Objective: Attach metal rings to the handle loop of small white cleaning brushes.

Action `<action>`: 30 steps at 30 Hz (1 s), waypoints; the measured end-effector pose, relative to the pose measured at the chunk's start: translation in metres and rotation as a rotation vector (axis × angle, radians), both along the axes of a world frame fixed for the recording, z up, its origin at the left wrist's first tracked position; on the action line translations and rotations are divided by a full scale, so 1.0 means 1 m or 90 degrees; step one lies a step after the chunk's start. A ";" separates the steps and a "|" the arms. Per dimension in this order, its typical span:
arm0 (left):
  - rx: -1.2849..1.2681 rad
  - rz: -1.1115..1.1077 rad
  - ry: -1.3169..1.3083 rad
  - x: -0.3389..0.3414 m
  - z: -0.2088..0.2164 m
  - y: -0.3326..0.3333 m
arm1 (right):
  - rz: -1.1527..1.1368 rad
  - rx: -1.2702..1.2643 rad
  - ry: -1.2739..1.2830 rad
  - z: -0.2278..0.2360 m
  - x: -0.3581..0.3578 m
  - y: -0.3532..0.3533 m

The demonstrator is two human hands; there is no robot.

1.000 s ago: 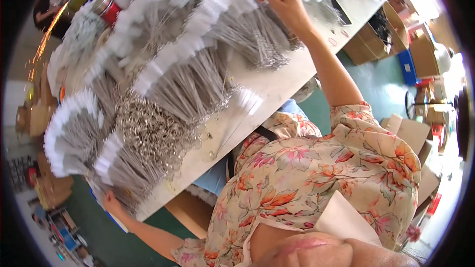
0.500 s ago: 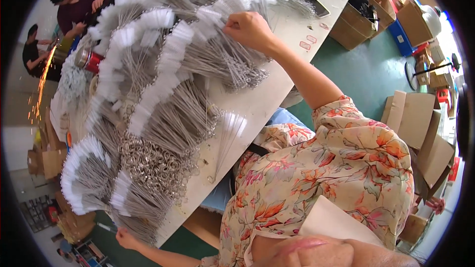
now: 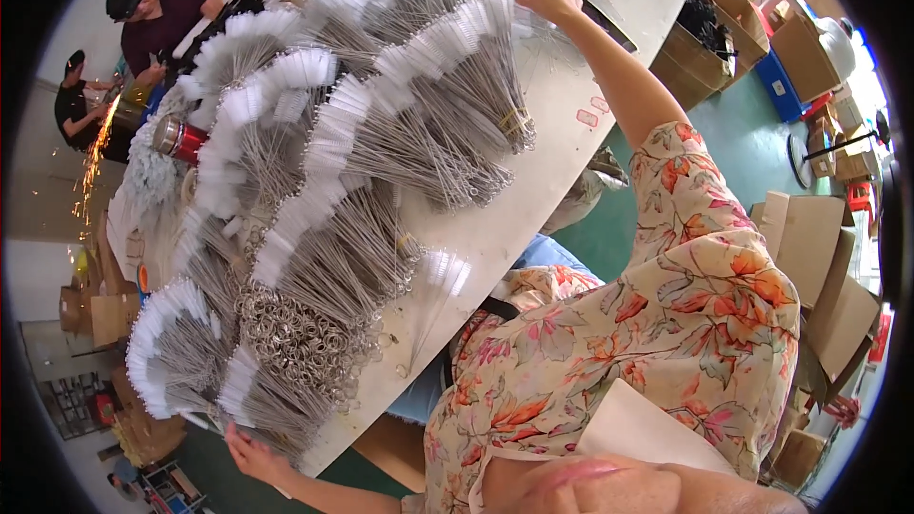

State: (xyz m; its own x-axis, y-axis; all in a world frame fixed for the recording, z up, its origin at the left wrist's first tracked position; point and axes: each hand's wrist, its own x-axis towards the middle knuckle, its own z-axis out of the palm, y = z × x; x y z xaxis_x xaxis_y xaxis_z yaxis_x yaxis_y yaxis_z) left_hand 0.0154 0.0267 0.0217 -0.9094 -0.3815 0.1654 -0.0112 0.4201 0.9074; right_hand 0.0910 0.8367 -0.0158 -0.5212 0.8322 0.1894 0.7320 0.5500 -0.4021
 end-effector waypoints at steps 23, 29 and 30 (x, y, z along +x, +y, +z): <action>-0.009 -0.509 0.315 0.046 -0.010 0.259 | 0.833 -0.638 0.354 0.072 0.002 -0.419; 0.049 -0.323 0.530 0.050 -0.020 0.229 | 0.797 -0.470 0.398 0.035 -0.007 -0.412; 0.043 -0.316 0.528 0.053 -0.023 0.227 | 0.751 -0.727 0.369 0.023 -0.008 -0.416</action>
